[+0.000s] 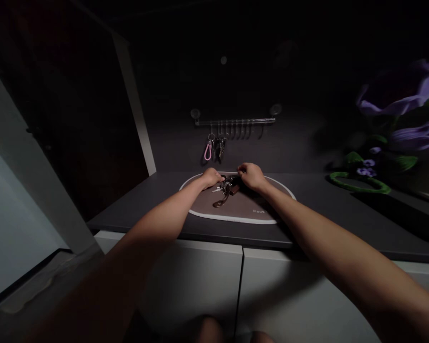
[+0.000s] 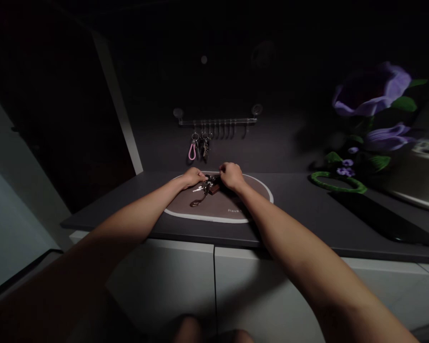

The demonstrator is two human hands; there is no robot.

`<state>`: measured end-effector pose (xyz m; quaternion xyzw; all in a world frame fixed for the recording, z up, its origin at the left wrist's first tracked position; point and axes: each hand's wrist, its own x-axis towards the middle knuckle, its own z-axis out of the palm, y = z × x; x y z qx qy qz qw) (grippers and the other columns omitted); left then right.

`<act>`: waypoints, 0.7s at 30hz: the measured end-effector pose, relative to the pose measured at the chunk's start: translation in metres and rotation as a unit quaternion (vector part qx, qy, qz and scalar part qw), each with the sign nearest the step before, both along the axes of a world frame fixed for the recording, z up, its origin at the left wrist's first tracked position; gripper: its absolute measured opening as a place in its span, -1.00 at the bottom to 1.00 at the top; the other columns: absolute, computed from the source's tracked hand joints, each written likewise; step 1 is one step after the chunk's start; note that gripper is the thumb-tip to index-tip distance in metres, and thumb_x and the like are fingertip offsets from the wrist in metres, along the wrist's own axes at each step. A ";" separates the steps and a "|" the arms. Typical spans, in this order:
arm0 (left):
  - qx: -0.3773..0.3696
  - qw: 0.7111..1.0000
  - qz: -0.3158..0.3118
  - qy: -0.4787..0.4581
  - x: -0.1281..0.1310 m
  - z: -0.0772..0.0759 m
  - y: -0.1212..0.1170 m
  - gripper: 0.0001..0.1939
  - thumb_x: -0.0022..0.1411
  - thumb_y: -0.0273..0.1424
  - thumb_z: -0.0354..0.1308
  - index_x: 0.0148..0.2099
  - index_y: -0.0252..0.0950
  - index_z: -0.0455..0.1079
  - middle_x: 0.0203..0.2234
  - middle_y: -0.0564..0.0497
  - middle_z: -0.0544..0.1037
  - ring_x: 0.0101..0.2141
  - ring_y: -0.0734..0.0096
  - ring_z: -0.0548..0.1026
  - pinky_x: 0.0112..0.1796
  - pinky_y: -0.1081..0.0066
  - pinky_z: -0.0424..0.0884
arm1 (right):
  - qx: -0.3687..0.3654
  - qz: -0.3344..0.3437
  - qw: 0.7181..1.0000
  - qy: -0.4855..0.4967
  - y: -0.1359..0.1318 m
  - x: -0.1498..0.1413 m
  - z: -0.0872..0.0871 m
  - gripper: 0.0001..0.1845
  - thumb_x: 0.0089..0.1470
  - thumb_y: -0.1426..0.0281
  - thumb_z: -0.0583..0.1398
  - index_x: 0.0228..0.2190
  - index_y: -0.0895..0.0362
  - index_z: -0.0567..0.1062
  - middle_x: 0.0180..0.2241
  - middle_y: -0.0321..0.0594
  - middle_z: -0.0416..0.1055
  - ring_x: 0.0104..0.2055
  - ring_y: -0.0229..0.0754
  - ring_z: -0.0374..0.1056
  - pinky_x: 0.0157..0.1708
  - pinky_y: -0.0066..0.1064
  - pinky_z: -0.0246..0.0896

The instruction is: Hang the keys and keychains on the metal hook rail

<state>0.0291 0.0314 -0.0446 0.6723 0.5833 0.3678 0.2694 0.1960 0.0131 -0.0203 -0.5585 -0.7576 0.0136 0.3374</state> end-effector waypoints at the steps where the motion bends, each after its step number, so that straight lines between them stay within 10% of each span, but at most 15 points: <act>1: 0.000 1.000 -0.005 0.003 -0.001 0.001 -0.001 -0.74 -0.08 -0.38 0.25 -0.65 -0.37 0.27 -0.80 0.18 0.20 -0.68 0.63 0.11 -0.54 0.49 0.06 | 0.001 0.001 1.000 0.002 0.000 0.000 0.000 -0.78 -0.03 0.53 0.11 -0.33 0.18 0.52 -0.26 -0.10 0.48 -0.21 -0.18 0.36 -0.18 -0.46 0.15; 11: 0.083 0.995 -0.022 0.044 -0.014 0.008 -0.002 -0.87 -0.03 -0.41 0.17 -0.51 -0.35 0.31 -0.69 0.16 0.29 -0.61 0.59 0.20 -0.53 0.52 0.07 | -0.010 0.000 0.999 -0.031 -0.005 0.000 0.001 -0.73 0.00 0.49 0.07 -0.27 0.19 0.51 -0.21 -0.11 0.48 -0.17 -0.17 0.36 -0.18 -0.46 0.15; 21: 0.093 0.983 -0.079 -0.136 -0.013 0.029 -0.013 -0.90 0.00 -0.47 0.16 -0.46 -0.37 0.29 -0.65 0.13 0.34 -0.61 0.63 0.27 -0.49 0.54 0.20 | 0.023 0.042 0.998 -0.032 -0.009 -0.003 0.003 -0.75 0.00 0.46 0.09 -0.27 0.19 0.50 -0.19 -0.11 0.46 -0.13 -0.15 0.34 -0.12 -0.41 0.14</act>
